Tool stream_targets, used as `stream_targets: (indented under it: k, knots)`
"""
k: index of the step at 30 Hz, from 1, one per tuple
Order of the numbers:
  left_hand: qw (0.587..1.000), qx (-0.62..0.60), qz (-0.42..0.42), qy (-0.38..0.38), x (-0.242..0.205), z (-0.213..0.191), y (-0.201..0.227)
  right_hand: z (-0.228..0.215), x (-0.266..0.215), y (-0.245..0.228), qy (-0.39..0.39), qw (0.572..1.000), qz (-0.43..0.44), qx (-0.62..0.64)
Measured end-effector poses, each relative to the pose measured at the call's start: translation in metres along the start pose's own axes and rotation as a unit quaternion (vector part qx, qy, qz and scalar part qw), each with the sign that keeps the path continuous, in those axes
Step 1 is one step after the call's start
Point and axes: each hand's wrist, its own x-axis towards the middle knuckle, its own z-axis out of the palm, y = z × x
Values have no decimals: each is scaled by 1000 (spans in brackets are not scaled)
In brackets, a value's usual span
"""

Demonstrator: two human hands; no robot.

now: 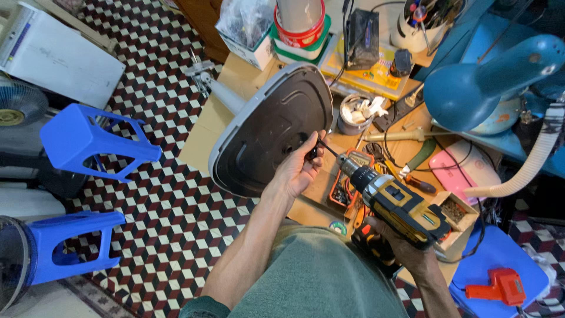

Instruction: The person uses a cordless drill to fasten screws into the base of a standing fan. They repeatedly position screws, operate the drill, and reposition the fan base to secure multiple fasteners.

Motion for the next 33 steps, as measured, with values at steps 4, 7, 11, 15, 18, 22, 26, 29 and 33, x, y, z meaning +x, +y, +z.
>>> stream_targets:
  k: [4, 7, 11, 15, 18, 22, 26, 29, 33]
  knots:
    - [999, 32, 32, -25, -7, 32, 7, 5, 9, -18, -39, 982, 68, 173]
    - [995, 72, 60, -44, 0, 52, 15, 14, 15, -30, -6, 958, 97, 270]
    - [989, 112, 95, -36, 14, 70, 35, 27, 28, -45, 3, 911, 59, 408]
    - [975, 176, 126, 44, -14, 64, 53, 40, 41, -57, 35, 913, 52, 403]
    - [927, 321, 170, 96, -46, 63, 75, 48, 54, -63, 25, 903, 62, 425]
    - [677, 622, 324, 222, -58, 85, 110, 54, 71, -70, 15, 906, 45, 420]
    - [335, 796, 473, 176, -33, 116, 140, 59, 81, -76, 6, 910, 51, 411]
    - [287, 832, 445, 165, -11, 124, 152, 58, 84, -76, -10, 915, 48, 401]
    - [332, 852, 359, 186, 4, 117, 153, 59, 89, -77, -17, 920, 58, 386]
